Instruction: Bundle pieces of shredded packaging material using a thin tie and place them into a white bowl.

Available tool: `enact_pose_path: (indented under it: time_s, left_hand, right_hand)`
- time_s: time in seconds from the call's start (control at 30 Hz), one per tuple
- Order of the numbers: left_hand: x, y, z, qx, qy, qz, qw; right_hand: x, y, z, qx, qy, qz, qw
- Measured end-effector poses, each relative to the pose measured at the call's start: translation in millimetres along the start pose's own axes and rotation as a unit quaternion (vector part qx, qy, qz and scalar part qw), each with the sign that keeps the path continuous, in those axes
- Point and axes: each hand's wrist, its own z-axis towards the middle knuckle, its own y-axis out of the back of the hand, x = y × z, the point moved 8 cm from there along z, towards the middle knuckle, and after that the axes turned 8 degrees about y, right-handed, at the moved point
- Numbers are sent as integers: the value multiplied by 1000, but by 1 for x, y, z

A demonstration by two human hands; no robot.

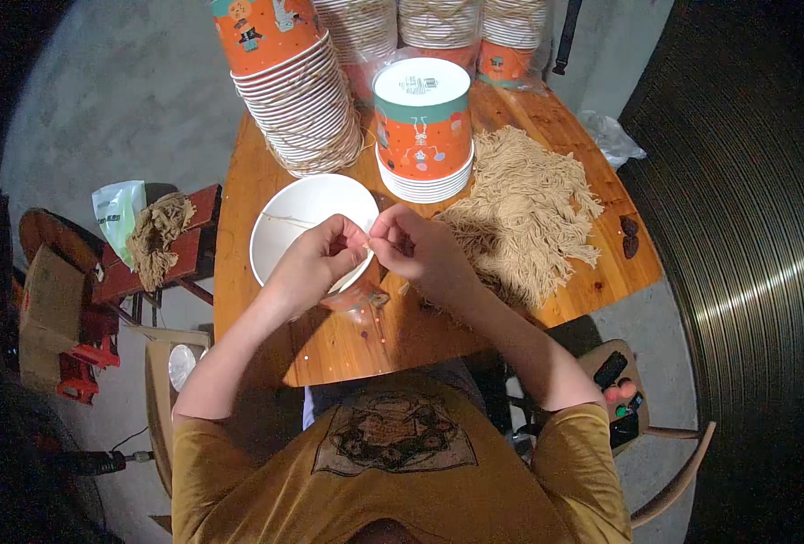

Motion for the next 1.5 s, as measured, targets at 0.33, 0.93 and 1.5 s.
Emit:
enact_pose_path:
  time_s: [0.33, 0.93, 1.5]
  left_hand:
    - [1, -2, 3, 5, -12, -69, 998]
    - [3, 0, 3, 5, 13, -48, 999]
    - [11, -5, 10, 31, 19, -123, 992]
  right_hand:
    - [5, 2, -2, 0, 57, -97, 994]
    - [-1, 3, -7, -24, 47, -31, 998]
    - [2, 1, -11, -15, 12, -72, 997]
